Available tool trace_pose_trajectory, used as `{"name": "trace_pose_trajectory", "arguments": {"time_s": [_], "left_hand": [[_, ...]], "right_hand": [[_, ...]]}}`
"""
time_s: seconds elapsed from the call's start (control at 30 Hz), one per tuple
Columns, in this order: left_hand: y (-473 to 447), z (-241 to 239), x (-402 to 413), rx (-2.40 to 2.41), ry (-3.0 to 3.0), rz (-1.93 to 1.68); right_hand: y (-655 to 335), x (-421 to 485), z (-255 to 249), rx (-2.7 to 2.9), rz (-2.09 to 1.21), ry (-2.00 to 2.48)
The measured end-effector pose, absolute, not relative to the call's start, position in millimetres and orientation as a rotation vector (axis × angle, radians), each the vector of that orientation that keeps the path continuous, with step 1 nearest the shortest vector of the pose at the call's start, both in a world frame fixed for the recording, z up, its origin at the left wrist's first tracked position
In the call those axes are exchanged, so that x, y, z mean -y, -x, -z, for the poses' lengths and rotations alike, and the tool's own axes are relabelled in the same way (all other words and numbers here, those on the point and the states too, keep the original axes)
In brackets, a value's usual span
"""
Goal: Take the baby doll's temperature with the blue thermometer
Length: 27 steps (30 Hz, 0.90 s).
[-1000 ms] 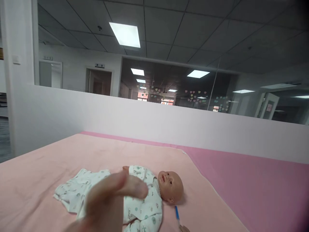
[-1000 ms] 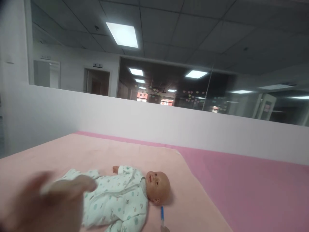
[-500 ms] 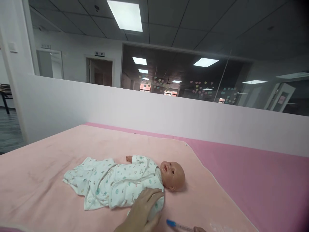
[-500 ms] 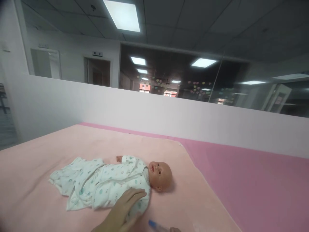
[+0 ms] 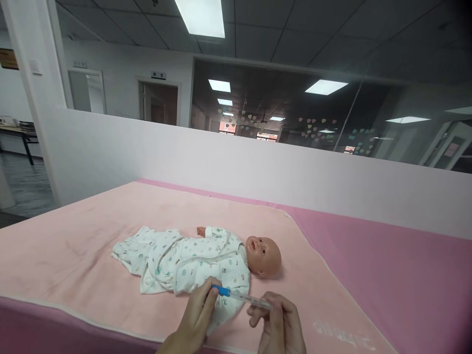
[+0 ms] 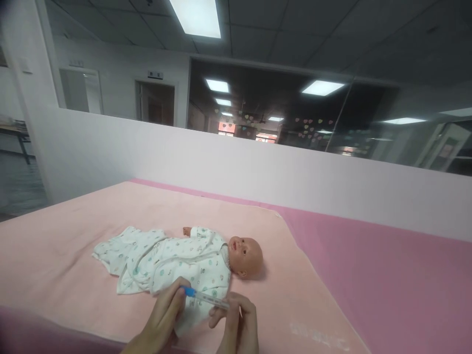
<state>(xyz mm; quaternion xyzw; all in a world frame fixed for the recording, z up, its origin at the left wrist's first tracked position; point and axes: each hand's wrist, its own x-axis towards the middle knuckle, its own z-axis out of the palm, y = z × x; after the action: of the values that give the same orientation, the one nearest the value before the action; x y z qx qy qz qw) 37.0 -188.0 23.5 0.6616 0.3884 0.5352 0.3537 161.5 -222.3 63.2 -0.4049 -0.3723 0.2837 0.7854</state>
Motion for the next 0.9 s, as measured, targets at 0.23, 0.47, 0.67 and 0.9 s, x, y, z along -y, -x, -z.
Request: {"name": "trace_pose_trajectory", "arguments": {"time_s": [0.23, 0.47, 0.67, 0.9], "left_hand": [[-32, -42, 173, -1.004, -1.904, -1.348], [-26, -60, 124, -1.129, -2.009, -1.381], [-27, -45, 61, -1.3, -2.168, -1.251], [-24, -32, 51, -1.164, -2.313, -0.96]], "right_hand": [[-155, 177, -59, 1.205, -1.043, 0.715], [-205, 129, -124, 1.695, -1.097, 0.883], [-216, 106, -168, 1.677, -0.828, 0.968], [-205, 108, -173, 1.65, -0.336, 1.115]]}}
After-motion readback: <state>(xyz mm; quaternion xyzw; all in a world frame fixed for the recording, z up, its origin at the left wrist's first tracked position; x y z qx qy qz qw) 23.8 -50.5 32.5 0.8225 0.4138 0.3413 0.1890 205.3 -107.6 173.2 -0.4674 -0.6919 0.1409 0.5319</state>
